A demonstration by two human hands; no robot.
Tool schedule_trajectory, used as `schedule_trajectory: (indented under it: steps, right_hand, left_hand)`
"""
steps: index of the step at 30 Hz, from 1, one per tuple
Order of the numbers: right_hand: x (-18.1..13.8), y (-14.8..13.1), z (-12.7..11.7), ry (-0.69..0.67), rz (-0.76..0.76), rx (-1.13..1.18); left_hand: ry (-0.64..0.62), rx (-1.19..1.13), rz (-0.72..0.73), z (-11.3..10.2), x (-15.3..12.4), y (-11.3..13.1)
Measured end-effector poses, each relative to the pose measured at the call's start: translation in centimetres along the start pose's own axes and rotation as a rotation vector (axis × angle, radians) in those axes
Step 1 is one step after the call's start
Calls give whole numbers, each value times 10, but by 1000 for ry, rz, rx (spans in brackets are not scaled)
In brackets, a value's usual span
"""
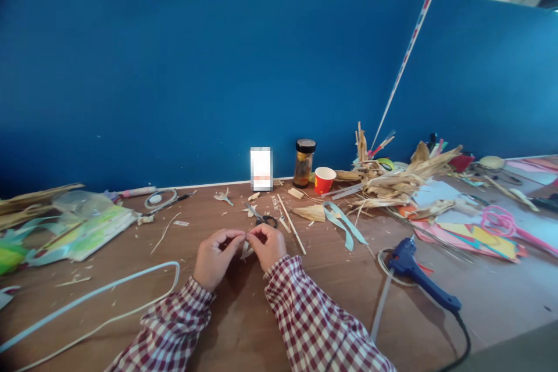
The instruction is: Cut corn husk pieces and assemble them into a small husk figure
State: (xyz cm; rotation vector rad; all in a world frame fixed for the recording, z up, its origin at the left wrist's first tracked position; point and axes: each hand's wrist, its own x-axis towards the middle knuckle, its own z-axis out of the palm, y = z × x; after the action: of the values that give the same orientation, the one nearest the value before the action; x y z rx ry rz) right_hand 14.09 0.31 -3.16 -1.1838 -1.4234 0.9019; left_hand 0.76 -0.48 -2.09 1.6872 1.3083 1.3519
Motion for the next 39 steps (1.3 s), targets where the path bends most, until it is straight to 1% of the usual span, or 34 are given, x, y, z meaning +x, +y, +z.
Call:
schedule_trajectory:
  steps: [2,7,11,15,17,20,22,24,27,29,30,32,34,37,39]
  right_hand:
    - [0,0,0,1,-6,0]
    - [0,-1,-1,5,-5,18]
    - [0,1,-1,8,8,21]
    - [1,3,-1,18,7,24]
    - [2,5,-1,46,13,28]
    - [3,8,-1,129,31,31]
    - [4,10,-2,196,33,14]
    - [5,11,-3,249,23,-3]
    - [6,10,-5,303,2,-10]
    - [7,9,-5,321,-8,-5]
    - [6,8,-5,317,-9,-12]
    - [5,8,-4,280,-19,-56]
    - [3,9,-2,216,-53,-152]
    - [0,12,0,130,-109,-329]
    - [-2,14,0,95,-127,-441]
  left_hand:
    - [-7,-22,-33,0,0,-1]
    - [-34,-160,-183,1,1,-6]
    - [32,-242,-273,2,3,-10]
    - [86,-296,-309,1,5,-12]
    - [126,-318,-304,0,5,-13]
    - [211,-308,-291,-3,7,-15]
    - [249,-213,-265,-6,9,-17]
    - [255,-57,-214,-9,10,-19]
    - [297,172,-71,-12,11,-21]
    - [313,242,-1,-13,12,-21]
    - [293,253,2,-14,11,-20]
    - [201,296,-38,-15,10,-17]
    - [101,444,-63,-16,7,-10]
    - [0,713,8,-17,3,-1]
    - [-50,811,42,-17,2,2]
